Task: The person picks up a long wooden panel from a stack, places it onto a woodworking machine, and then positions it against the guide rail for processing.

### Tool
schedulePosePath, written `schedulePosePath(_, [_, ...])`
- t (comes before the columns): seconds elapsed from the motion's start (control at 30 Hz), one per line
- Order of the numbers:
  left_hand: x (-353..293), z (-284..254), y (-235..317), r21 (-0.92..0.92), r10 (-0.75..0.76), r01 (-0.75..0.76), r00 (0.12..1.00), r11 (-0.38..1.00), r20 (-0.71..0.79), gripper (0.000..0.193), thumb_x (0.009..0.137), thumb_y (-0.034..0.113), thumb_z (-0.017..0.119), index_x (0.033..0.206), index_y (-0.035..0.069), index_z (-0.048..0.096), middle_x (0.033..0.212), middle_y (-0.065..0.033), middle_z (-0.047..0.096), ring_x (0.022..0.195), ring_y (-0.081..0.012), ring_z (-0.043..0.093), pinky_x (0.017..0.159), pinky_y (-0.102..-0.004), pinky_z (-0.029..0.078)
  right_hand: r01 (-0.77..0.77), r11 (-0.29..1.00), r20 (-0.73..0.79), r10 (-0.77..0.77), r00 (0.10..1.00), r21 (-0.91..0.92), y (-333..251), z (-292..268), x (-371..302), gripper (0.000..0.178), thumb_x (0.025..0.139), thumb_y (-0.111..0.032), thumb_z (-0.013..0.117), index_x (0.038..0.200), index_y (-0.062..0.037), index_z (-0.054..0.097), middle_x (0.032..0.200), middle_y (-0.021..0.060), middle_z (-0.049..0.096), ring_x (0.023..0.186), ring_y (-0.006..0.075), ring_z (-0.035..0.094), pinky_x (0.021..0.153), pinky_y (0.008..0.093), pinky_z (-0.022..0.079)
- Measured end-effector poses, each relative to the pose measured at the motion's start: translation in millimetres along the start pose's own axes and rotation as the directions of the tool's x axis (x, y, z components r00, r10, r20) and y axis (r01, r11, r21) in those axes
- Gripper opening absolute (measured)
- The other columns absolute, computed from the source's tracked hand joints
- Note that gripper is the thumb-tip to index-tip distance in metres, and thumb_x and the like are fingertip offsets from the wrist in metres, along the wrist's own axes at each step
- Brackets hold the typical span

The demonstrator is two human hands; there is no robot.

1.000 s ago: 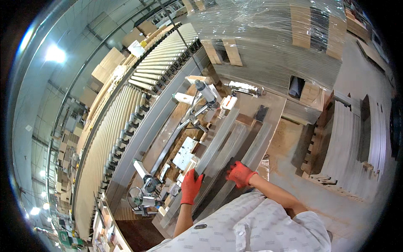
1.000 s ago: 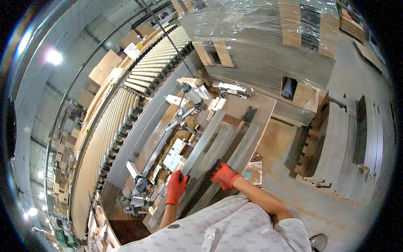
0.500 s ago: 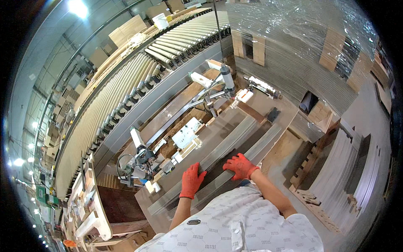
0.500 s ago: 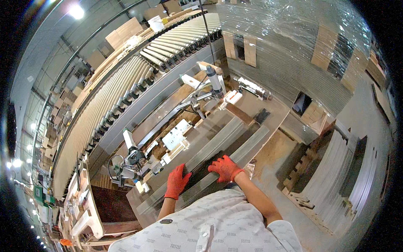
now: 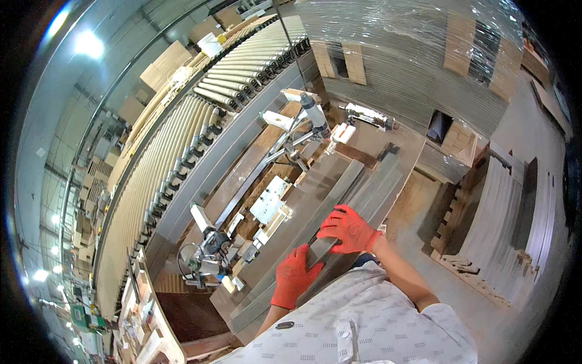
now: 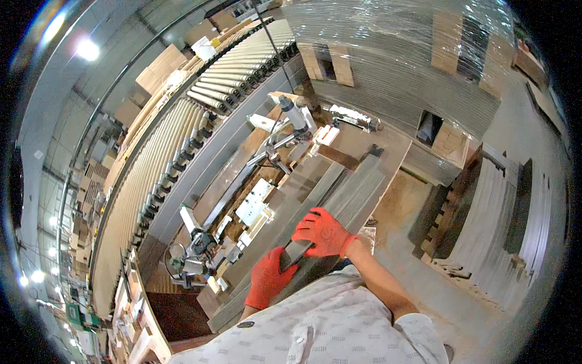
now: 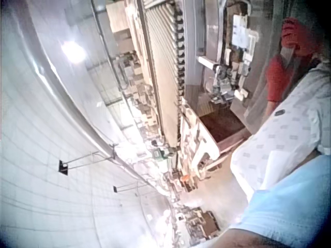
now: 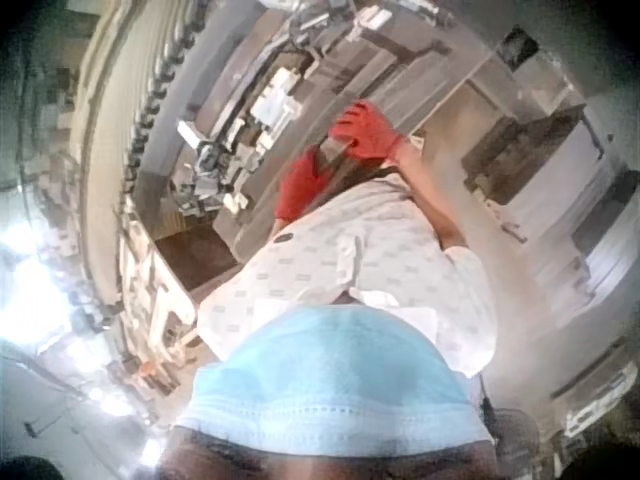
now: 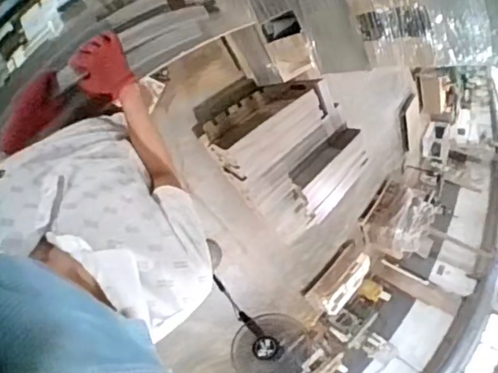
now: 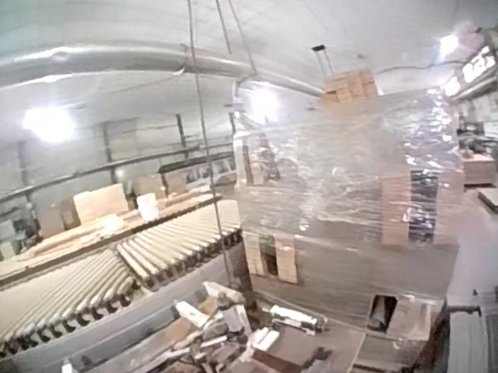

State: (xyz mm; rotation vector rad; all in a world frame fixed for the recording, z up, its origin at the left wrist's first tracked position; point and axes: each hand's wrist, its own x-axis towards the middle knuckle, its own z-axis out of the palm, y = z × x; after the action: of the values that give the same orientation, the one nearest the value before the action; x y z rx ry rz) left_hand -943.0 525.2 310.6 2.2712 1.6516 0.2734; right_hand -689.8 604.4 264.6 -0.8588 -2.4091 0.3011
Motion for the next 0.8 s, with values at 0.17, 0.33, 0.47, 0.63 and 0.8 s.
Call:
schedulePosePath(0.17, [30.2, 5.3, -52.1, -0.048, -0.019, 0.008, 0.976, 0.999, -0.215, 0.058, 0.092, 0.044, 0.083, 0.135, 0.01, 0.064, 0.119, -0.0162, 0.075, 0.103, -0.0404, 0.074, 0.084, -0.0509, 0.059, -0.109, 0.992, -0.286, 0.086, 0.954, -0.068, 12.6, 18.3, 0.6, 0.042, 0.087, -0.044, 0.079, 0.122, -0.0236, 0.071, 0.133, 0.0002, 0.069, 0.129, 0.0263, 0.06, 0.122, 0.0528, 0.035])
schedulePosePath(0.33, [76.1, 25.2, -147.8, -0.03, -0.02, 0.013, 0.97, 0.999, -0.242, 0.059, 0.093, 0.047, 0.082, 0.135, 0.008, 0.067, 0.122, -0.0182, 0.075, 0.107, -0.0403, 0.074, 0.089, -0.0502, 0.059, -0.182, 0.983, -0.242, 0.17, 0.955, -0.028, 21.9, 55.7, -24.0, 0.04, 0.091, -0.046, 0.075, 0.124, -0.0226, 0.072, 0.129, 0.0014, 0.07, 0.128, 0.0263, 0.061, 0.121, 0.0543, 0.036])
schedulePosePath(0.47, [103.8, 42.1, -192.8, 0.051, -0.018, 0.03, 0.974, 0.998, -0.225, 0.059, 0.093, 0.047, 0.082, 0.135, 0.008, 0.069, 0.121, -0.0185, 0.075, 0.109, -0.0402, 0.073, 0.092, -0.05, 0.058, -0.22, 0.972, -0.17, 0.204, 0.964, -0.081, 29.7, 81.6, -38.1, 0.041, 0.094, -0.05, 0.071, 0.125, -0.023, 0.073, 0.124, 0.0018, 0.071, 0.124, 0.0257, 0.063, 0.119, 0.0544, 0.038])
schedulePosePath(0.63, [126.7, 74.7, -237.4, 0.012, -0.072, 0.077, 0.969, 0.997, -0.237, 0.055, 0.092, 0.046, 0.082, 0.133, 0.011, 0.071, 0.123, -0.017, 0.074, 0.116, -0.0406, 0.069, 0.096, -0.0521, 0.055, -0.201, 0.969, -0.234, 0.164, 0.958, -0.145, 33.6, 101.4, -44.3, 0.041, 0.096, -0.056, 0.068, 0.117, -0.0207, 0.073, 0.108, 0.0024, 0.071, 0.11, 0.0265, 0.065, 0.116, 0.0547, 0.041])
schedulePosePath(0.8, [139.6, 94.1, -232.5, 0.182, -0.067, 0.128, 0.949, 0.975, -0.307, 0.051, 0.09, 0.043, 0.083, 0.133, 0.018, 0.072, 0.14, -0.0115, 0.067, 0.137, -0.0343, 0.057, 0.114, -0.0573, 0.041, -0.216, 0.961, -0.149, 0.192, 0.97, -0.17, 38.4, 106.0, -56.9, 0.037, 0.098, -0.054, 0.067, 0.103, -0.018, 0.071, 0.095, 0.0042, 0.068, 0.1, 0.0278, 0.065, 0.112, 0.0539, 0.043])
